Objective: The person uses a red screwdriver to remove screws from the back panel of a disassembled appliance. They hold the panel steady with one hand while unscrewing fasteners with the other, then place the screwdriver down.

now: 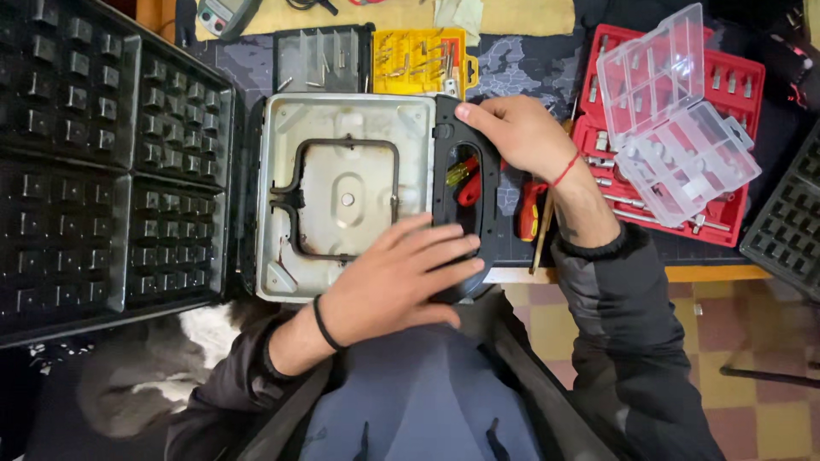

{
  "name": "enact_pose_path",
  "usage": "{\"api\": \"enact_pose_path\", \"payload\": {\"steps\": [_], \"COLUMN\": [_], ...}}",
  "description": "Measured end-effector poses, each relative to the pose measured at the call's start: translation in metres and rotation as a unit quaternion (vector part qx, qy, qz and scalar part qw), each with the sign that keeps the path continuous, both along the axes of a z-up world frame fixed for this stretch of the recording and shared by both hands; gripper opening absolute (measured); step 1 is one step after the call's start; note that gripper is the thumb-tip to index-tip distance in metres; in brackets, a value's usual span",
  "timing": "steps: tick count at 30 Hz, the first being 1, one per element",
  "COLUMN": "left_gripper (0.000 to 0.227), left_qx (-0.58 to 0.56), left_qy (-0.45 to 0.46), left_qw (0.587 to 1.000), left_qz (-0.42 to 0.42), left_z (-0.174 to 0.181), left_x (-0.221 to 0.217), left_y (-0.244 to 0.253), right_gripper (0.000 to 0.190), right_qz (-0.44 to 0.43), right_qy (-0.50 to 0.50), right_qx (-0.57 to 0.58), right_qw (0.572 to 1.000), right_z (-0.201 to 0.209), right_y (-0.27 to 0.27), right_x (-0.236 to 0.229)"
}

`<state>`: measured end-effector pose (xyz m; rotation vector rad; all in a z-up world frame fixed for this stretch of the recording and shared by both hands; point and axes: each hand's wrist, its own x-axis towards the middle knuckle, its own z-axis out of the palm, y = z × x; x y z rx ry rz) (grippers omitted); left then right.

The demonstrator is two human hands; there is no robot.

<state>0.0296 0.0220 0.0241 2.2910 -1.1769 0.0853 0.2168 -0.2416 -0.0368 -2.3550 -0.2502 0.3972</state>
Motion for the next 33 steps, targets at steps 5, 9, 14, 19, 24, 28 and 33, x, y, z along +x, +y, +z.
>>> {"api": "enact_pose_path", "payload": {"steps": [5,9,14,19,24,28,33], "left_gripper": [0.087,0.084,0.076,0.075,0.087,0.092,0.093], "left_qx": [0.091,0.123,0.191,0.184,0.139,0.117,0.101], "left_qy": [-0.114,-0.160,-0.214,-0.194,-0.155,-0.126,-0.118], "left_qw": [0.989,0.979,0.958,0.964,0.978,0.985,0.987], "left_qz": [-0.006,-0.003,0.004,0.006,0.000,0.018,0.037], "left_z": [-0.006,-0.009,-0.002,-0.005,0.001,0.007,0.012], "left_x": [-0.010,-0.013,-0.011,-0.012,-0.007,-0.009,-0.011], "left_y": [-0.015,-0.015,-0.018,-0.018,-0.013,-0.011,0.002], "right_gripper": [0.055,0.052,0.073,0.073,0.073,0.061,0.031], "right_qz": [-0.004,-0.007,0.016,0.009,0.012,-0.021,0.003], "right_qy": [-0.004,-0.008,0.020,0.020,0.005,-0.087,-0.290], "right_qx": [0.002,0.018,0.002,0.006,0.001,-0.060,0.009], "right_qw": [1.000,1.000,1.000,1.000,1.000,0.994,0.957], "right_z": [-0.006,0.001,0.036,0.035,0.046,0.068,0.099], "right_y": [-0.001,0.004,0.015,0.014,0.014,0.009,-0.010], "right_x": [0.001,0.002,-0.010,-0.010,-0.015,-0.029,-0.088]}}
